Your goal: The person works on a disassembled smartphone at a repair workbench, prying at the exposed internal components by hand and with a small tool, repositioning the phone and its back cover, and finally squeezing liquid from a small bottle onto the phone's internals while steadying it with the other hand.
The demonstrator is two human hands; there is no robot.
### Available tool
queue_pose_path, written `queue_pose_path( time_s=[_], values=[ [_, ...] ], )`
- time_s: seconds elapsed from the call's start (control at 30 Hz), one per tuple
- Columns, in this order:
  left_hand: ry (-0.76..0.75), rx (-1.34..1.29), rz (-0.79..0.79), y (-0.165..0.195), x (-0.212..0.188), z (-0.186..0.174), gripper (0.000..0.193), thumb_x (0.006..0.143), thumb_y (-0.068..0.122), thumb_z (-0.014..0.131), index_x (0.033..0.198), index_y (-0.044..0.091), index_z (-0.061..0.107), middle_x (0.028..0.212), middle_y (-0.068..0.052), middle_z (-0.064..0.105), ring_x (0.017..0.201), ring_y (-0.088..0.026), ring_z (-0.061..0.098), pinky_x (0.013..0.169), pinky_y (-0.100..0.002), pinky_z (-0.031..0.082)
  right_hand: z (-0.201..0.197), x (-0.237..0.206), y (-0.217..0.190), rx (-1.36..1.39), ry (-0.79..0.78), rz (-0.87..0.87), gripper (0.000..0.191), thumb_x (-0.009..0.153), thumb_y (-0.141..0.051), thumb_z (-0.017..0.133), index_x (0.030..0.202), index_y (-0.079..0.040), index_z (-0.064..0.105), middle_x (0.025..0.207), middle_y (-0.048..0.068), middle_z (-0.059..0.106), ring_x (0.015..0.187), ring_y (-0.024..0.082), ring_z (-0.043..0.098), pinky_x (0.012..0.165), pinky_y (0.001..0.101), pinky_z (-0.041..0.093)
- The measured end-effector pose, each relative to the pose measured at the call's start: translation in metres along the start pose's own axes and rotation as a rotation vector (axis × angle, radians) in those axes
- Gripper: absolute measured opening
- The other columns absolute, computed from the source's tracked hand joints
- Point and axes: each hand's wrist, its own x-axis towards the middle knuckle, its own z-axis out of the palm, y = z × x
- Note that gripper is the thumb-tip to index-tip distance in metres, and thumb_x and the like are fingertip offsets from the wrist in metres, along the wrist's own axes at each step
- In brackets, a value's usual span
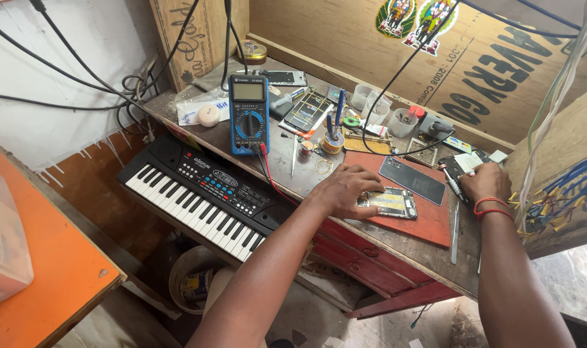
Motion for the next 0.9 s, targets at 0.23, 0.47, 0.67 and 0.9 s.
queue_pose_path(
  time_s=[0.23,0.47,0.67,0.9],
  values=[
    [-0.003,0.014,0.004,0.0,0.0,-0.001,0.053,0.081,0.054,0.07,0.123,0.02,0.074,0.135,-0.002,0.067,0.134,-0.022,0.054,0.116,-0.044,0.036,-0.008,0.009,-0.015,-0.102,-0.095,-0.008,0.027,0.086,-0.02,0.075,0.105,-0.002,0.082,0.117,0.028,0.074,0.108,0.044,0.071,0.093,0.0501,0.057],
    [-0.007,0.012,-0.006,0.0,0.0,0.001,0.053,0.081,0.054,0.071,0.123,0.021,0.074,0.135,-0.001,0.067,0.134,-0.022,0.054,0.116,-0.044,0.036,-0.012,0.01,-0.021,-0.122,-0.146,-0.001,0.035,0.085,-0.017,0.074,0.113,0.002,0.078,0.121,0.03,0.072,0.112,0.045,0.07,0.095,0.0502,0.057],
    [-0.025,0.018,-0.027,0.002,0.001,0.0,0.054,0.081,0.055,0.07,0.123,0.022,0.073,0.135,0.0,0.067,0.134,-0.021,0.053,0.116,-0.043,0.035,-0.01,0.005,-0.02,-0.14,-0.153,-0.005,0.033,0.091,-0.019,0.069,0.114,0.003,0.078,0.121,0.031,0.071,0.111,0.046,0.07,0.095,0.0503,0.057],
    [-0.025,0.02,-0.031,0.002,0.0,-0.001,0.053,0.082,0.055,0.07,0.123,0.022,0.073,0.135,0.0,0.067,0.134,-0.021,0.053,0.116,-0.043,0.035,-0.014,0.003,-0.02,-0.107,-0.139,-0.011,0.033,0.091,-0.022,0.068,0.113,0.001,0.077,0.121,0.03,0.07,0.111,0.046,0.068,0.094,0.0515,0.055]
  ],
)
